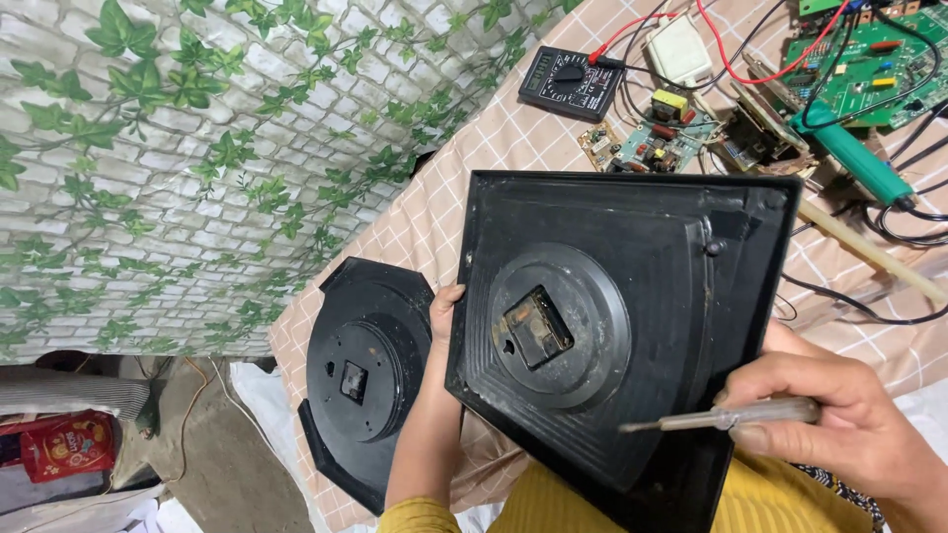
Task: Reassembling and cleaning clock casings using a screwdriver and a cloth on a repair bench.
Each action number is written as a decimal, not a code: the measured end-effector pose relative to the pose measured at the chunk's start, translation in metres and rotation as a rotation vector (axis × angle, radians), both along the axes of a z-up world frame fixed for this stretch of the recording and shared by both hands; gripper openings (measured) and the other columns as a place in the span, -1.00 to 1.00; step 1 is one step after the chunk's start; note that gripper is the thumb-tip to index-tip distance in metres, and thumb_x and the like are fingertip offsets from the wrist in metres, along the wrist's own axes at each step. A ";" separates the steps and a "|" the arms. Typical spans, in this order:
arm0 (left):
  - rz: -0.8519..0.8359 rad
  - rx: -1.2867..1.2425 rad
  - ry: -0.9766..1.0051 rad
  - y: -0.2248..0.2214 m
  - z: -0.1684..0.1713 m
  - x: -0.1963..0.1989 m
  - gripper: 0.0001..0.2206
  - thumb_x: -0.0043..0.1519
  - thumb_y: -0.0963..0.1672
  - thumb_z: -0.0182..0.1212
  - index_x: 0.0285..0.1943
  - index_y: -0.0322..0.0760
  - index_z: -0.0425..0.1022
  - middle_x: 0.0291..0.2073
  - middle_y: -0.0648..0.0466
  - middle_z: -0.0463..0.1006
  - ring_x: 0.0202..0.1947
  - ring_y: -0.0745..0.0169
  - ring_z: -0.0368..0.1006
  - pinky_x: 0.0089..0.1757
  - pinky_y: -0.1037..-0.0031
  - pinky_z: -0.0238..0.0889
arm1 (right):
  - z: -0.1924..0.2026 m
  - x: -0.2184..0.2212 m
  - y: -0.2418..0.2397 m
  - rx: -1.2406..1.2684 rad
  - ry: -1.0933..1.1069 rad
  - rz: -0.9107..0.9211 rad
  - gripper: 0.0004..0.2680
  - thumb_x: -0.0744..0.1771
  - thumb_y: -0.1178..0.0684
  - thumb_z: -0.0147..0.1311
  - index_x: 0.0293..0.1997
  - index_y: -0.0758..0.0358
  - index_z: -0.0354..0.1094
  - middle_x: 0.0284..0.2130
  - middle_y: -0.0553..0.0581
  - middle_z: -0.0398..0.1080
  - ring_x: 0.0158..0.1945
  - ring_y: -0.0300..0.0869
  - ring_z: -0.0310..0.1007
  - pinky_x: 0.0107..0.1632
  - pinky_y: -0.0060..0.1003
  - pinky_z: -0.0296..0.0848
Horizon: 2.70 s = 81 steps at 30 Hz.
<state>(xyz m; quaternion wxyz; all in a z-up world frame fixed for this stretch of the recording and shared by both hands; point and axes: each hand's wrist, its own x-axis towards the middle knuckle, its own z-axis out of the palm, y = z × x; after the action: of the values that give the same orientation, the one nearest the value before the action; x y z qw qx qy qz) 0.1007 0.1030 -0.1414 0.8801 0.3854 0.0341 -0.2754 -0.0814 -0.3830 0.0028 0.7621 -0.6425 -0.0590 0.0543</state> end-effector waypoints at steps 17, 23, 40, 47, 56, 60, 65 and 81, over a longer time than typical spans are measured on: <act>0.312 -0.364 -0.061 -0.110 0.121 -0.050 0.03 0.04 0.37 0.07 0.55 -0.28 0.12 0.43 -0.22 0.22 0.41 -0.24 0.16 0.35 -0.13 -0.01 | -0.032 -0.020 0.053 0.041 -0.037 -0.309 -0.81 0.14 0.11 0.37 -0.25 0.24 0.59 -0.41 0.04 0.61 -0.43 -0.36 0.51 -0.31 -0.53 0.39; 0.237 -0.321 -0.199 -0.103 0.114 -0.073 -0.22 0.18 0.08 0.43 0.52 -0.25 0.15 0.35 -0.18 0.32 0.33 -0.20 0.28 0.28 -0.05 0.17 | -0.049 -0.019 0.081 0.027 -0.065 -0.315 -0.83 0.16 0.07 0.37 -0.27 0.19 0.57 -0.49 -0.04 0.53 -0.49 -0.40 0.41 -0.37 -0.54 0.31; 0.256 -0.268 -0.235 -0.096 0.112 -0.064 -0.32 0.24 0.02 0.33 0.49 -0.30 0.18 0.31 -0.20 0.37 0.29 -0.22 0.33 0.25 -0.06 0.22 | -0.036 -0.038 0.100 0.282 -0.080 0.208 -0.84 0.24 0.21 0.35 -0.14 0.36 0.66 -0.32 0.06 0.73 -0.24 -0.31 0.67 -0.16 -0.37 0.56; 0.273 -0.243 -0.247 -0.093 0.111 -0.060 -0.37 0.27 0.00 0.29 0.48 -0.32 0.20 0.29 -0.21 0.39 0.27 -0.24 0.36 0.23 -0.07 0.24 | -0.027 -0.044 0.097 0.099 0.565 0.470 -0.86 0.27 0.23 0.37 -0.15 0.30 0.80 -0.28 0.01 0.79 -0.16 -0.39 0.60 -0.02 -0.55 0.35; 0.283 -0.217 -0.258 -0.084 0.110 -0.063 -0.42 0.30 -0.03 0.24 0.46 -0.35 0.22 0.26 -0.22 0.42 0.24 -0.25 0.38 0.21 -0.08 0.27 | -0.051 -0.049 0.098 0.197 0.159 0.415 -0.89 0.26 0.20 0.37 -0.19 0.30 0.69 -0.35 -0.02 0.70 -0.24 -0.35 0.57 -0.10 -0.42 0.49; 0.291 -0.199 -0.262 -0.080 0.109 -0.063 -0.45 0.32 -0.04 0.21 0.45 -0.37 0.23 0.25 -0.23 0.44 0.23 -0.26 0.40 0.20 -0.08 0.28 | -0.053 -0.043 0.093 0.210 0.060 0.424 -0.87 0.29 0.15 0.31 -0.14 0.31 0.65 -0.30 0.01 0.66 -0.22 -0.32 0.59 -0.11 -0.40 0.53; 0.290 -0.183 -0.262 -0.075 0.106 -0.066 -0.48 0.34 -0.06 0.18 0.45 -0.38 0.24 0.23 -0.23 0.45 0.21 -0.27 0.41 0.19 -0.08 0.30 | -0.067 -0.045 0.096 0.207 0.186 0.400 -0.89 0.26 0.18 0.36 -0.21 0.30 0.70 -0.30 0.05 0.69 -0.23 -0.27 0.63 -0.14 -0.35 0.55; 0.314 -0.131 -0.287 -0.042 0.108 -0.089 -0.57 0.40 -0.11 0.08 0.42 -0.44 0.28 0.18 -0.26 0.50 0.17 -0.30 0.46 0.15 -0.10 0.35 | -0.103 -0.042 0.089 0.136 0.271 0.188 -0.89 0.16 0.15 0.47 -0.35 0.30 0.76 -0.39 0.12 0.76 -0.38 -0.24 0.61 -0.27 -0.37 0.47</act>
<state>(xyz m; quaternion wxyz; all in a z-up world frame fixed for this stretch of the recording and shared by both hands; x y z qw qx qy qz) 0.0120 0.0611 -0.0336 0.9312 0.3523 -0.0498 -0.0787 -0.1231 -0.2937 -0.0998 0.7963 -0.5679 -0.0192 0.2072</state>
